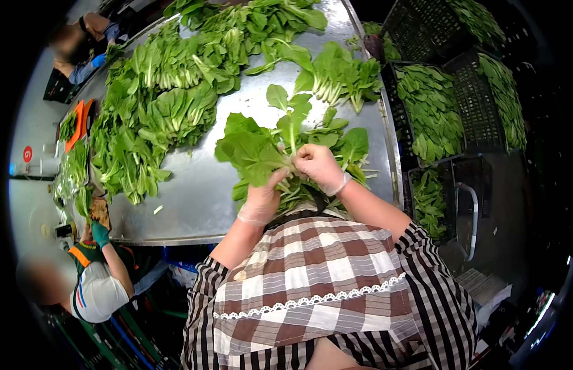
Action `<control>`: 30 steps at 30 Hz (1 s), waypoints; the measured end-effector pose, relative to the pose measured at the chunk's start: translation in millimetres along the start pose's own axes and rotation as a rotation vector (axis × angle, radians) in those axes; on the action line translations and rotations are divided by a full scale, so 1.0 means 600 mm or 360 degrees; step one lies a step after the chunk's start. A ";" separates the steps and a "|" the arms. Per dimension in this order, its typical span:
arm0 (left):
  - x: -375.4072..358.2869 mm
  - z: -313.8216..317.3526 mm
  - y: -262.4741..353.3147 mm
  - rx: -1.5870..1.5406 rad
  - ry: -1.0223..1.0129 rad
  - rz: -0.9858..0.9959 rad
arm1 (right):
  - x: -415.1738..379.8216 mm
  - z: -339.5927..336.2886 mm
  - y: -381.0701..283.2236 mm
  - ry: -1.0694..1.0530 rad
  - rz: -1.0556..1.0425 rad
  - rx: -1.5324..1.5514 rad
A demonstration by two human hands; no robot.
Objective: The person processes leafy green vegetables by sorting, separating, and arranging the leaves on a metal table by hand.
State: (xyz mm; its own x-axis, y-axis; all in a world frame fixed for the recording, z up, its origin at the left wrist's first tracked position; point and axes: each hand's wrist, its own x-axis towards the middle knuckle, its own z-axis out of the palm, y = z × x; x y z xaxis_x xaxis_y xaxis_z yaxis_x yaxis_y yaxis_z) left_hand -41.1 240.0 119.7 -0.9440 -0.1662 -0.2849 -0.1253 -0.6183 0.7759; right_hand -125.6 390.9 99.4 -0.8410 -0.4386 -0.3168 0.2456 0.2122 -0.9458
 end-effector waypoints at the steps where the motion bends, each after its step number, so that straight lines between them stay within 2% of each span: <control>1: 0.000 0.008 0.008 -0.0026 -0.0007 -0.0049 | 0.010 -0.008 0.010 0.0067 -0.0173 -0.0437; 4: 0.005 0.018 0.028 -0.0079 -0.0030 -0.0157 | 0.006 -0.045 -0.026 -0.0307 -0.0303 -0.1363; 7: 0.008 0.025 0.029 -0.0175 0.0062 -0.0123 | 0.039 -0.112 -0.025 0.0080 -0.0008 -0.0792; 9: 0.017 0.005 0.013 -0.0247 0.0067 -0.0204 | 0.083 -0.172 -0.007 0.0692 0.0138 -0.0862; 11: 0.026 0.002 0.005 -0.0283 0.0082 -0.0239 | 0.108 -0.213 -0.012 0.1090 0.0131 -0.1029; 14: 0.009 -0.006 0.002 -0.0259 0.0032 -0.0248 | 0.130 -0.244 0.015 0.1356 0.0062 -0.1172; 17: 0.011 -0.003 0.005 -0.0247 -0.0036 -0.0254 | 0.144 -0.249 0.026 0.1280 0.0172 -0.0874; 20: 0.009 0.001 0.009 -0.0268 0.0019 -0.0288 | 0.122 -0.207 0.017 0.1099 -0.0063 -0.0180; 23: 0.015 -0.005 -0.001 -0.0304 0.0051 -0.0288 | 0.068 -0.141 -0.017 0.0791 -0.0182 0.0045; 29: 0.027 0.000 -0.006 -0.0374 0.0122 -0.0268 | 0.012 -0.054 -0.028 0.0148 -0.0155 0.0096; 30: 0.028 0.000 -0.008 -0.0374 0.0141 -0.0239 | 0.008 -0.045 -0.024 0.0142 -0.0223 -0.0040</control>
State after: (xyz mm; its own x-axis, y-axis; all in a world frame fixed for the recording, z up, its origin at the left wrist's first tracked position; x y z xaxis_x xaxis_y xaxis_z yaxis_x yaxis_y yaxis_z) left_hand -56.2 240.2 111.3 -0.8887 -0.1193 -0.4426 -0.1777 -0.8004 0.5726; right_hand -146.1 409.0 113.7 -0.9059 -0.3863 -0.1734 0.1118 0.1769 -0.9779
